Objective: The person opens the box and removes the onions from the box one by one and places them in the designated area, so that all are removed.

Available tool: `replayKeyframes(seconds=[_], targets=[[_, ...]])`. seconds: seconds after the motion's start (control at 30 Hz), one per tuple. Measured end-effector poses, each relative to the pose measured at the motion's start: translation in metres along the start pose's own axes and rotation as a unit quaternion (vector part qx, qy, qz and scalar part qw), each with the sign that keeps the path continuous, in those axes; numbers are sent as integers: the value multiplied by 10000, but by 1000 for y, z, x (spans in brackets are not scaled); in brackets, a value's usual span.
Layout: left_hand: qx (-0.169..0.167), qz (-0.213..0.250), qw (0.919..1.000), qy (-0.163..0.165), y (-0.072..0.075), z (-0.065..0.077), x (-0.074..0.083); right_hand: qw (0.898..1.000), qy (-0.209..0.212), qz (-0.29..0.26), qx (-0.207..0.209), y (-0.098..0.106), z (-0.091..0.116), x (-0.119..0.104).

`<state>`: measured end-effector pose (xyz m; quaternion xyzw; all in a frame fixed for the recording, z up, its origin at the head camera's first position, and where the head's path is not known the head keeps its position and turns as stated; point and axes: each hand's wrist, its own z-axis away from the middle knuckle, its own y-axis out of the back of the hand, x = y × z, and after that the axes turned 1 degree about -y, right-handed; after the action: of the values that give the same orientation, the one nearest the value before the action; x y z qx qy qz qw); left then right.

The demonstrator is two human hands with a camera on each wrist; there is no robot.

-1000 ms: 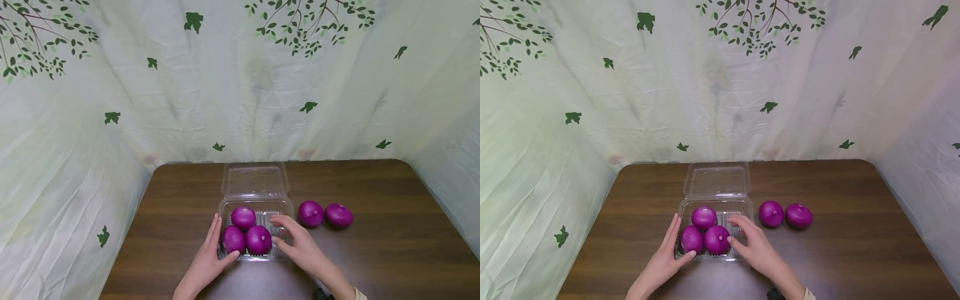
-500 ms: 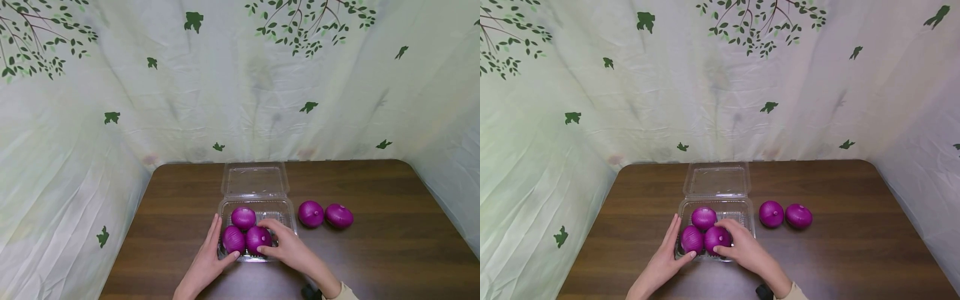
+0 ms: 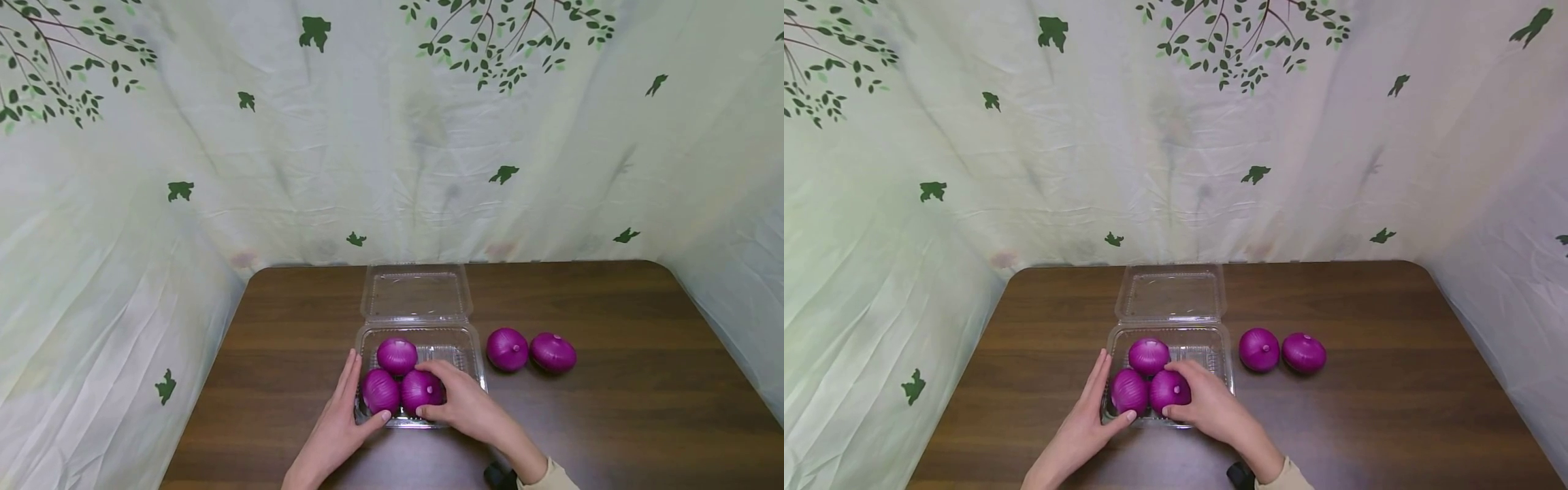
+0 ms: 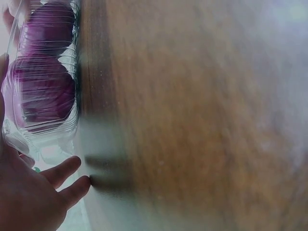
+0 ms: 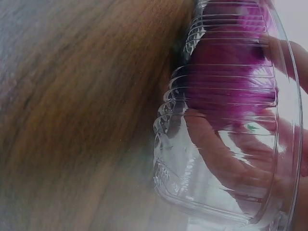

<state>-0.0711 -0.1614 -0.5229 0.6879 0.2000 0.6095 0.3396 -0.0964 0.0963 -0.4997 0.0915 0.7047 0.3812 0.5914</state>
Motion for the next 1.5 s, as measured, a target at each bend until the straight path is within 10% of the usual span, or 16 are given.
replayKeyframes(seconds=[0.87,1.5], targets=[[17,34,10000,0,-2,-1,-1,9965,-55,-558,620,-1,0,1],[35,103,9999,-42,-1,0,0,9590,-455,-2467,1316,0,0,-3]])
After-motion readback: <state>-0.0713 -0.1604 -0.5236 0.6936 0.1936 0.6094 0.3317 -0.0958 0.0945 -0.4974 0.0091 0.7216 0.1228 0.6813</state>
